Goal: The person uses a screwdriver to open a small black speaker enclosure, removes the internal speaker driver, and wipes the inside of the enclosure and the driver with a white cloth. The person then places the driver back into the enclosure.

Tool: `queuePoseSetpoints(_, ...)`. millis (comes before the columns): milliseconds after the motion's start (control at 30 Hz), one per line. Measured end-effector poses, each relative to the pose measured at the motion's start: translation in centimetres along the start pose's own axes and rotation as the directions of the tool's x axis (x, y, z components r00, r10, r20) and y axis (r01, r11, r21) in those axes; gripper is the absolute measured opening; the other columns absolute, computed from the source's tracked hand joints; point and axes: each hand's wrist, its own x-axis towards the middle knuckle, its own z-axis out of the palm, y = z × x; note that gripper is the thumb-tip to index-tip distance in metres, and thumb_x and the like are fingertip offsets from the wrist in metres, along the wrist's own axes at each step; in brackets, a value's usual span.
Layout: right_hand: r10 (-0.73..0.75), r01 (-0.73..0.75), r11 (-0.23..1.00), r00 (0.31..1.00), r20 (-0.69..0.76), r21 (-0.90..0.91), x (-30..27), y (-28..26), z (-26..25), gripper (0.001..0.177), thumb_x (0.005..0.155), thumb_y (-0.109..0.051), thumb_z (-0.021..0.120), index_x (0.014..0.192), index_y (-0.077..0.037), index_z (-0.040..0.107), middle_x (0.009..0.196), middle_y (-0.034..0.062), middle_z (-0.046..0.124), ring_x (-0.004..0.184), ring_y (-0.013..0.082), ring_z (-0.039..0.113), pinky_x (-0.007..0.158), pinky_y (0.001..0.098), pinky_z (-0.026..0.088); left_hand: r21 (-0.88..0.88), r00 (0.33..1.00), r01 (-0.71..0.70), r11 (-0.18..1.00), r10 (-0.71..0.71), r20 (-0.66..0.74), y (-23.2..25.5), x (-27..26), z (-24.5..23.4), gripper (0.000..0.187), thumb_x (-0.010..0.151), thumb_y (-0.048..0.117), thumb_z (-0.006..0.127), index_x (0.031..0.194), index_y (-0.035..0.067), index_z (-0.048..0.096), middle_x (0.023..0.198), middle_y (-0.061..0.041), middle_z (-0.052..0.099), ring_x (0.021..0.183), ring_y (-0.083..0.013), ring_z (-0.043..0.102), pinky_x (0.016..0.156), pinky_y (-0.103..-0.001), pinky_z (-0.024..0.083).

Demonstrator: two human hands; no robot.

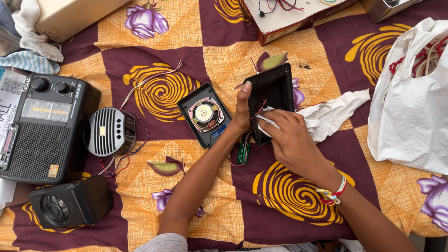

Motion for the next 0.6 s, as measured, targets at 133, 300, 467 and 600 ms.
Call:
queuePoseSetpoints(133,-0.008,0.008,1.000,0.997,0.072,0.006,0.2,1.1,-0.7,0.042,0.076,0.006,0.057,0.113,-0.002,0.073,0.116,0.0104,0.070,0.115,0.0292,0.063,0.099,0.0446,0.045,-0.047,1.000,-0.013,0.999,0.013,-0.009,0.3,0.1,0.3,0.078,0.103,0.065,0.044,0.135,-0.005,0.060,0.122,-0.018,0.069,0.104,-0.0247,0.070,0.093,-0.038,0.059)
queuePoseSetpoints(300,0.208,-0.180,0.901,0.978,-0.029,0.396,-1.8,4.5,-3.5,0.040,0.081,0.013,0.047,0.102,-0.005,0.076,0.109,0.0075,0.074,0.100,0.0247,0.074,0.091,0.0340,0.057,-0.101,0.997,0.062,0.993,-0.067,-0.049,1.2,0.0,1.1,0.077,0.102,0.065,0.045,0.134,-0.004,0.059,0.123,-0.019,0.068,0.106,-0.0263,0.070,0.095,-0.040,0.059)
queuePoseSetpoints(467,0.270,-0.215,0.958,0.901,-0.340,0.192,-3.2,2.2,-2.8,0.040,0.085,0.013,0.050,0.117,0.002,0.071,0.123,0.0142,0.068,0.111,0.0316,0.070,0.097,0.0357,0.055,-0.168,0.995,0.099,0.981,-0.103,-0.011,2.1,-0.1,1.4,0.082,0.100,0.068,0.039,0.137,-0.003,0.058,0.127,-0.019,0.068,0.111,-0.0256,0.070,0.098,-0.039,0.059)
queuePoseSetpoints(600,-0.141,0.125,0.979,0.985,-0.098,-0.160,-2.1,-0.2,0.3,0.032,0.077,0.004,0.062,0.108,0.005,0.072,0.127,0.0174,0.068,0.118,0.0348,0.068,0.100,0.0448,0.051,-0.165,0.997,0.046,0.985,-0.055,-0.050,2.6,0.1,1.5,0.083,0.105,0.067,0.037,0.137,-0.007,0.058,0.124,-0.021,0.068,0.106,-0.0268,0.071,0.095,-0.039,0.060)
